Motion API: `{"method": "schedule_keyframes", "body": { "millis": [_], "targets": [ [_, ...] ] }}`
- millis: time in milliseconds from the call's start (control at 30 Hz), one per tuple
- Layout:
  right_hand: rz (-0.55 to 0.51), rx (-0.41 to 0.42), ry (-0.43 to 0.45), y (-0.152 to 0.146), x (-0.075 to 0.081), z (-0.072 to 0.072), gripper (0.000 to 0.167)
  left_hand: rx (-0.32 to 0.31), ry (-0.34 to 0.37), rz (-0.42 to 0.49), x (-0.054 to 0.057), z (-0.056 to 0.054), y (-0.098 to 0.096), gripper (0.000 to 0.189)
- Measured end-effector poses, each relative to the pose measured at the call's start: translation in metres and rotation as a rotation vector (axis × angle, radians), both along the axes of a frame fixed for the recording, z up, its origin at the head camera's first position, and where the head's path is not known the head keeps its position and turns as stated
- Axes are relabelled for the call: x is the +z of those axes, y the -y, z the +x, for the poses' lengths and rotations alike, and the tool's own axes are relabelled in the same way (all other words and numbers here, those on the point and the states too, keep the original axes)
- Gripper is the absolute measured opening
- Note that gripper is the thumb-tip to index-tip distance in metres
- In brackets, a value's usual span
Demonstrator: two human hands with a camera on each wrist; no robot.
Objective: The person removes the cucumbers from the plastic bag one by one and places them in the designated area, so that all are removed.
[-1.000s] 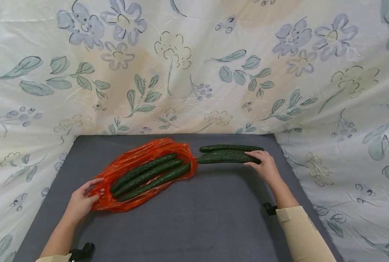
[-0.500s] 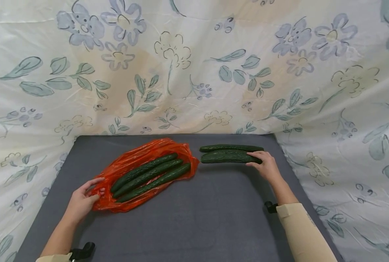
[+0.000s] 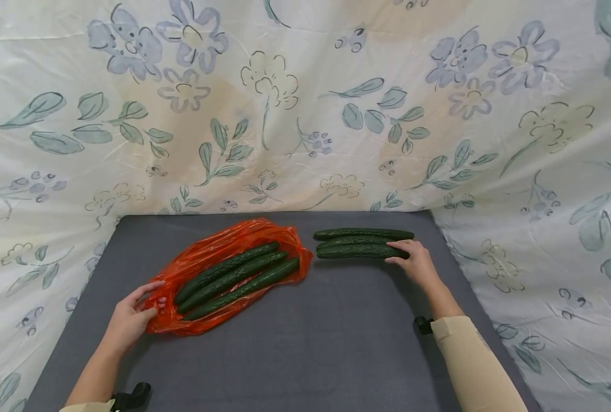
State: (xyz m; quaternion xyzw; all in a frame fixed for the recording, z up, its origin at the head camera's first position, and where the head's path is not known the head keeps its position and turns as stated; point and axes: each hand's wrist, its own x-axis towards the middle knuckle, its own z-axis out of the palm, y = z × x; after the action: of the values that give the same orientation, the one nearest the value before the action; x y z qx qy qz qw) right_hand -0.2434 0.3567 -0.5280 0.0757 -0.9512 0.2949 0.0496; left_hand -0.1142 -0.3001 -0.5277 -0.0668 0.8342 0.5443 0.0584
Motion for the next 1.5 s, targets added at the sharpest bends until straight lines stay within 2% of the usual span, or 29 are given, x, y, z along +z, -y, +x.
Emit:
{"method": "schedule_keyframes", "body": {
  "millis": [267,500,767,1267,1500],
  "targets": [
    [0.032,-0.02,0.016,-0.002,-0.009,-0.003,0.051,0.0,-0.016,0.002,-0.001,0.001,0.0,0.054],
    [0.045,-0.018,0.019,-0.005,-0.009,-0.007,0.052,-0.002,-0.039,0.056,-0.002,0.001,-0.002,0.055],
    [0.06,-0.013,0.021,-0.002,-0.009,-0.011,0.05,-0.005,-0.058,0.065,0.002,-0.001,-0.003,0.054],
    [0.06,-0.031,0.035,0.001,-0.016,-0.017,0.05,0.016,-0.023,0.009,-0.001,0.0,0.002,0.055],
    [0.107,-0.055,0.057,0.003,-0.019,-0.016,0.05,0.013,-0.02,0.046,-0.001,0.001,0.001,0.056]
  ]
}}
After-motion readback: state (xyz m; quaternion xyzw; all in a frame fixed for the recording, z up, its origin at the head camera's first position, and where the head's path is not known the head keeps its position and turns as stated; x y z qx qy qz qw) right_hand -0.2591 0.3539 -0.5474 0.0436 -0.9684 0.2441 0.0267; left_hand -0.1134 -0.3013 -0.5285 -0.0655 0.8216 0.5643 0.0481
